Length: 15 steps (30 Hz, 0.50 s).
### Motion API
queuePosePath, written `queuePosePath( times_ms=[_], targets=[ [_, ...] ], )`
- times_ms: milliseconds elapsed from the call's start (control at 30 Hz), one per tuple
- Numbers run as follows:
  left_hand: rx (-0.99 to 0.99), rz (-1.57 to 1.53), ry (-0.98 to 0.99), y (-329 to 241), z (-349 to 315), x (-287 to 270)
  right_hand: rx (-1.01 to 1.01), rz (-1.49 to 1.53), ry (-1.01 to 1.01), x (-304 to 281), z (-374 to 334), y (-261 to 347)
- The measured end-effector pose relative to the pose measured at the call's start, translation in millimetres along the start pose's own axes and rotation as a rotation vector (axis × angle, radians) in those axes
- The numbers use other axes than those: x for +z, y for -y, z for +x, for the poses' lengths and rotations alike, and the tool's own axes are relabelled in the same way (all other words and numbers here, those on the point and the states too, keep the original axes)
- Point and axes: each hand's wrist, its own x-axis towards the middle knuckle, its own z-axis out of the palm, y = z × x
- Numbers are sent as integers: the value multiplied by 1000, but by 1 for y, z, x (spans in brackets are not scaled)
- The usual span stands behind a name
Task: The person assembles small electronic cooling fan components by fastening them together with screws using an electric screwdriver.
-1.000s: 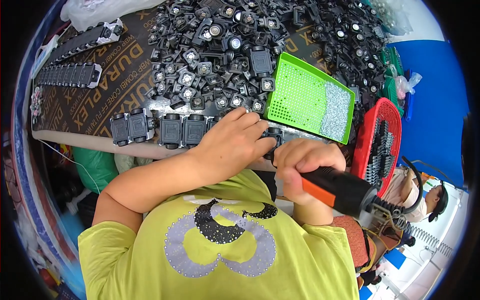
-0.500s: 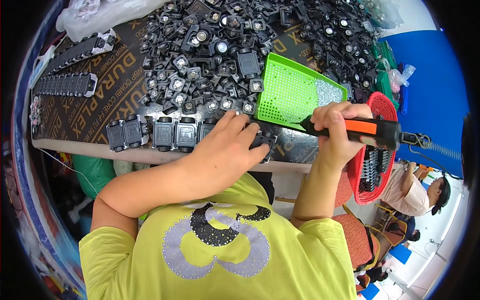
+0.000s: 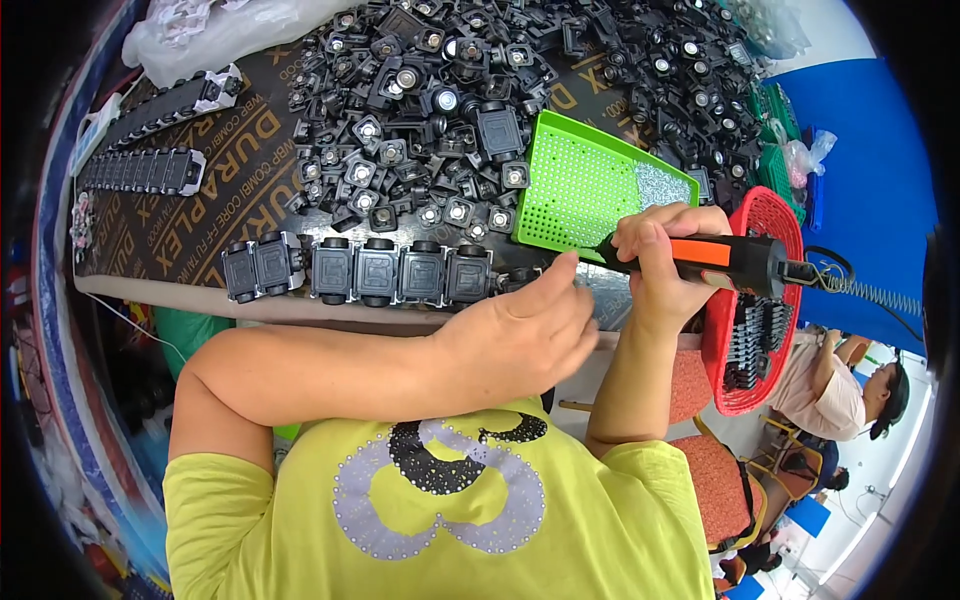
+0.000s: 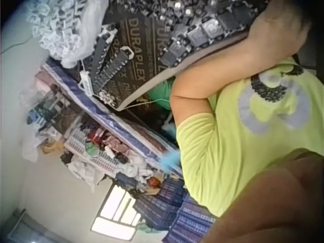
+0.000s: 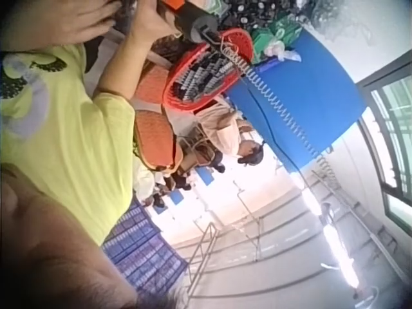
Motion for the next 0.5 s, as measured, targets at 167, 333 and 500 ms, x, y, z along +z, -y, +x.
queuePosePath(
  times_ms=[167,333,500],
  targets=[
    [-119,-606,-9,22,-20,-4,-5,-11,6,-4,1,10],
    [-346,-821,68,64,-54,-14,-74,256,3,-3,10,37],
    [-263,-863,196,73,-55,-6,22,504,86,27,4,47]
  ],
)
